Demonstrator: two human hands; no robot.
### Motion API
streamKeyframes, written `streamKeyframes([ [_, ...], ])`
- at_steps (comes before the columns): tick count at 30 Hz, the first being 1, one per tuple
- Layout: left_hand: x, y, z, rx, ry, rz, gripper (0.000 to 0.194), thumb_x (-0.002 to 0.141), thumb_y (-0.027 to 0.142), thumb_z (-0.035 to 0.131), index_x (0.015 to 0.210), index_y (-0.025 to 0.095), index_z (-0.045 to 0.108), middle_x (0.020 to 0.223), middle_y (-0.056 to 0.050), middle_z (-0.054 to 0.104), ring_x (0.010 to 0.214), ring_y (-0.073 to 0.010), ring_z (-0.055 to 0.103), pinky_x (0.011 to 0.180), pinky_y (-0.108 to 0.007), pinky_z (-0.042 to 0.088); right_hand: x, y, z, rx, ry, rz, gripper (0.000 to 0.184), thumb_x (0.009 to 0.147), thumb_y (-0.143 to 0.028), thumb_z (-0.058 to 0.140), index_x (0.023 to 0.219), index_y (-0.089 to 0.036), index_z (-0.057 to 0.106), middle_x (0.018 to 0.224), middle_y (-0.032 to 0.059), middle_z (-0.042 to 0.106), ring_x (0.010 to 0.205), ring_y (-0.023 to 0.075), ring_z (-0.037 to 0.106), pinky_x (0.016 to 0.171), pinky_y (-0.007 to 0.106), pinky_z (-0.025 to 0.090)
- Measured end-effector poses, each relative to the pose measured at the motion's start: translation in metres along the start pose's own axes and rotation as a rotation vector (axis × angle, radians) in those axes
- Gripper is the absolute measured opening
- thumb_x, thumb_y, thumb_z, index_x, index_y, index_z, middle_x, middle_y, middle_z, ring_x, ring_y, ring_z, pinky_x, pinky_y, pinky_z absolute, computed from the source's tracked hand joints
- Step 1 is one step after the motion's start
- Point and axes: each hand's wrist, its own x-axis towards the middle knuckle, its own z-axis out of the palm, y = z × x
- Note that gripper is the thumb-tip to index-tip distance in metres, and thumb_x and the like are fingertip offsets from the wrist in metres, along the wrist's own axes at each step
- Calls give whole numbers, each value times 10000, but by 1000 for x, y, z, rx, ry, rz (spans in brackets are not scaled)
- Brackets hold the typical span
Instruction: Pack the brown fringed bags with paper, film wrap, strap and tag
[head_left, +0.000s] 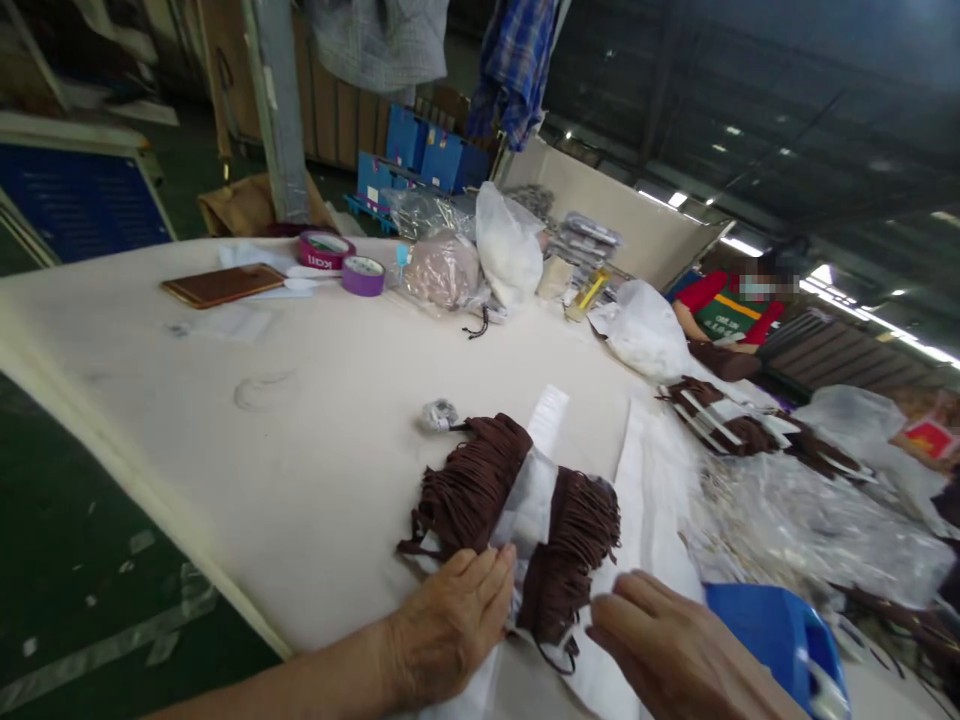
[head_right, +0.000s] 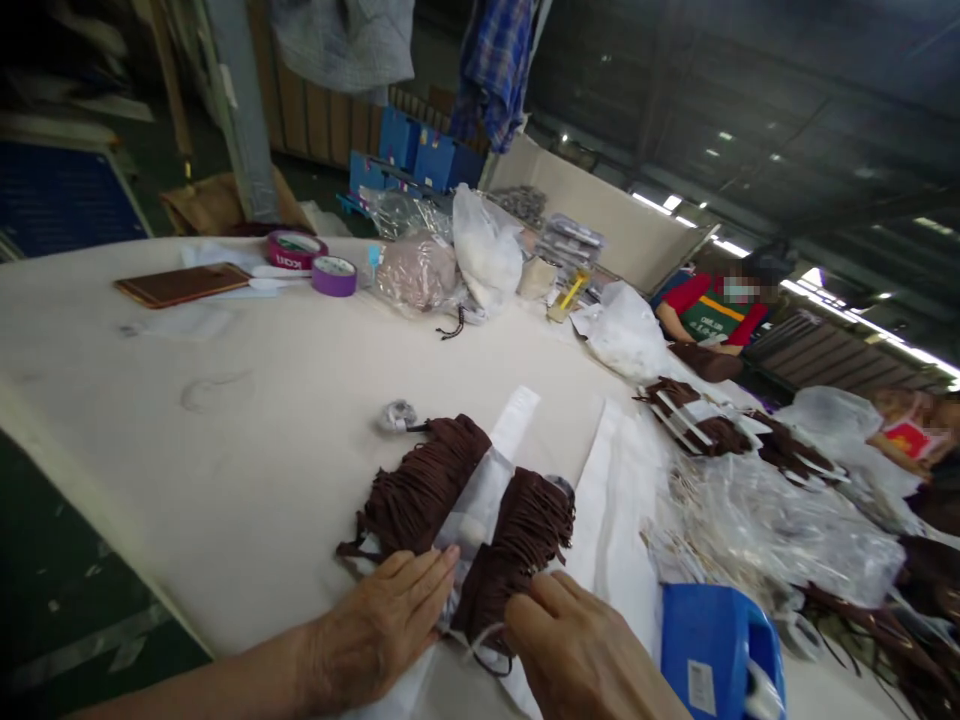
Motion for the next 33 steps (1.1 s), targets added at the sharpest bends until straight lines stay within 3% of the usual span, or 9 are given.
streamKeyframes([
  [4,0,0,-1,-18,-19,12,364,877,278,419,1163,71,509,1286,-164,465,1098,-242,472,908,-339,324,67,4,-6,-140,-123,-128,242,849,-103,394,662,-195,517,657,4,559,591,117,497,548,237,332],
  [10,2,-2,2,-22,-4,19,342,879,266,391,1112,72,548,1220,-164,524,1054,-252,506,870,-346,337,109,16,5,-255,-244,-188,188,838,-145,456,712,-174,592,697,39,619,635,146,546,578,261,331],
  [14,1,2,11,-20,55,-6,300,891,241,373,1052,89,576,1198,-165,544,1026,-252,525,853,-361,340,123,19,8,-268,-304,-119,150,801,-151,503,719,-178,626,700,45,648,640,165,588,548,260,336],
  [19,0,1,14,-22,92,18,301,884,207,362,1040,80,585,1170,-174,561,1015,-259,534,846,-363,348,137,25,19,-210,-301,214,133,681,-220,605,551,-205,628,517,21,587,516,162,578,456,244,304],
  [23,1,1,13,-29,78,5,320,890,199,330,1047,77,582,1171,-171,560,1014,-255,533,859,-367,336,144,23,22,-224,-270,356,146,562,-259,705,490,-202,592,457,18,534,474,183,562,417,247,275],
  [28,1,1,9,-56,40,-12,335,893,228,338,1085,74,565,1188,-160,548,1045,-259,514,888,-361,319,145,29,21,-176,-204,401,199,478,-247,765,569,-196,595,510,2,550,502,170,554,445,244,290],
  [33,0,-2,1,-46,-15,10,346,887,263,389,1138,71,528,1237,-164,511,1089,-251,484,892,-353,319,140,64,25,-57,-133,390,293,490,-388,774,552,-211,549,441,-62,475,440,119,461,408,221,245],
])
